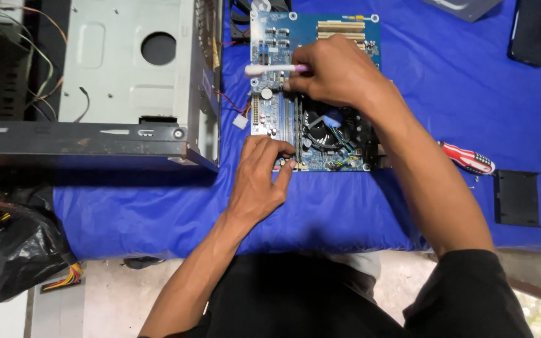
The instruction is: The person cleans a computer motherboard and a CPU using a toothbrush. They scrub the motherboard surface, remove the CPU to clean it separately, and then scrub the motherboard again.
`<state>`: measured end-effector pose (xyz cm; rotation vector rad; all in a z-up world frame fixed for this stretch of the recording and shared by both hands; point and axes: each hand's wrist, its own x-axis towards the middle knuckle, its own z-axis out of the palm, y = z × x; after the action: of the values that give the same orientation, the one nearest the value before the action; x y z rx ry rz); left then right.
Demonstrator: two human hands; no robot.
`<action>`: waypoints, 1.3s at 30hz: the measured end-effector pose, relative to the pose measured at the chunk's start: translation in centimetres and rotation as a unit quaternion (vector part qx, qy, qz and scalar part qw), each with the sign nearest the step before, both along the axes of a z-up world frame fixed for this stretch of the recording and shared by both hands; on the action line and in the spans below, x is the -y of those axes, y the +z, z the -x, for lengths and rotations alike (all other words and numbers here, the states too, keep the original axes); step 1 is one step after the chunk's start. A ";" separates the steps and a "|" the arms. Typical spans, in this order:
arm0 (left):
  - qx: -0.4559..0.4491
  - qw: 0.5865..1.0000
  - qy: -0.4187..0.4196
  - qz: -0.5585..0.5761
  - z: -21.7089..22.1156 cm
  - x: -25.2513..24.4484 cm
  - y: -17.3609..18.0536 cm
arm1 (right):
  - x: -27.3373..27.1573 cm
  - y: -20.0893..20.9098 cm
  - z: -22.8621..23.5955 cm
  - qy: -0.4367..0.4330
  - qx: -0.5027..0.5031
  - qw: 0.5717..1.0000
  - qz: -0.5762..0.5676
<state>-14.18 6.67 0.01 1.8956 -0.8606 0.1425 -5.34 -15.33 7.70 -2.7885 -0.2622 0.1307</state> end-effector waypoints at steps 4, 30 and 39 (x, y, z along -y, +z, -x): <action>0.004 1.000 -0.002 -0.001 0.0 0.0 0.0 | -0.6 -1.0 0.2 -0.023 0.015 1.000 0.016; -0.018 0.999 0.010 -0.034 0.0 0.3 -0.4 | -2.1 -4.5 -0.7 -0.048 0.161 0.968 0.188; -0.019 1.000 0.009 0.001 -0.5 0.4 -1.1 | -3.0 -2.2 0.9 -0.071 0.075 0.993 0.051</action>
<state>-13.67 6.30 -1.10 1.8987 -0.8174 0.1185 -6.27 -12.37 5.47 -2.9120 -0.0939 -0.1040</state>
